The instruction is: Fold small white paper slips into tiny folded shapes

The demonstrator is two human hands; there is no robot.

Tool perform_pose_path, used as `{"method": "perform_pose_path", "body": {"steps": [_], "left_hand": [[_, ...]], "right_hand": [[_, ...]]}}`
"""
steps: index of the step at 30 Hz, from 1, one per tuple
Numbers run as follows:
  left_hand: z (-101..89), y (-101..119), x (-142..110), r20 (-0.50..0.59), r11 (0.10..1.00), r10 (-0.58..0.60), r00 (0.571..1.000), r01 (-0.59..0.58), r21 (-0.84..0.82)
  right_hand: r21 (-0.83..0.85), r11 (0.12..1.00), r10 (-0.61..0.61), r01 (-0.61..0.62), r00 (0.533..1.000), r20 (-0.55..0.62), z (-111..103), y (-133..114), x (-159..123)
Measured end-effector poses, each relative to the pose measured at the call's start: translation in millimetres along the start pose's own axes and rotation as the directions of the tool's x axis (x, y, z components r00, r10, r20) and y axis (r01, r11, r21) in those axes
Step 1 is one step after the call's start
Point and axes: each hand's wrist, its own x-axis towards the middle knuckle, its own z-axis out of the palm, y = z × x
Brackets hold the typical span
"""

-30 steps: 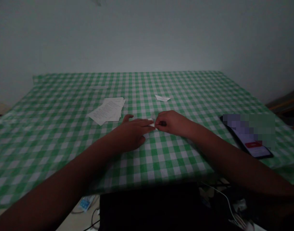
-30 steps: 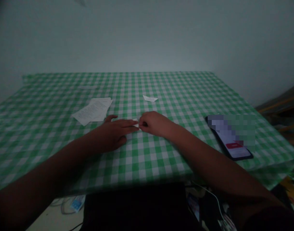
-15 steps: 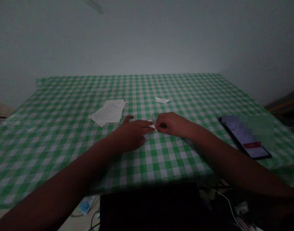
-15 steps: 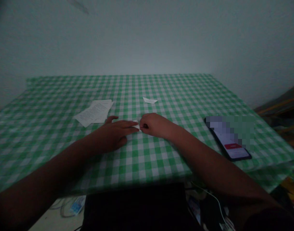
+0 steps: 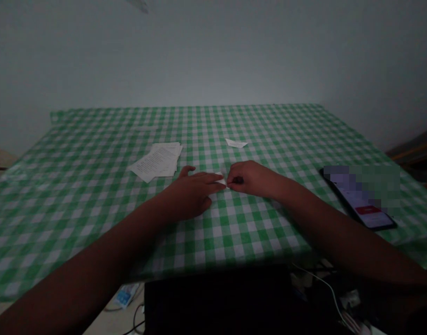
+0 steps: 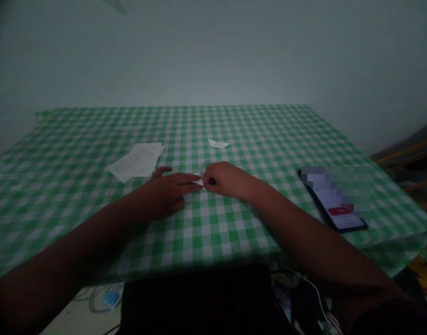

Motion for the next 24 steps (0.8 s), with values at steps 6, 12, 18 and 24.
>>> {"method": "perform_pose_path", "body": {"steps": [6, 12, 18, 24], "left_hand": [[0.0, 1, 1, 0.014, 1.000, -0.005, 1.000, 0.005, -0.010], [2.1, -1, 2, 0.007, 1.000, -0.002, 1.000, 0.002, -0.009], [4.6, -3, 4, -0.028, 1.000, 0.020, 0.999, -0.020, -0.017], [6.0, 5, 9, -0.077, 0.999, -0.018, 0.997, 0.016, -0.027]], "right_hand": [[-0.009, 0.996, 0.084, -0.084, 0.996, -0.019, 3, -2, 5], [-0.030, 0.981, 0.189, -0.192, 0.979, -0.070, 5, -8, 11], [-0.110, 0.968, 0.206, -0.224, 0.966, -0.155, 10, -6, 14], [-0.018, 0.994, 0.097, -0.103, 0.969, -0.228, 13, -2, 5]]}}
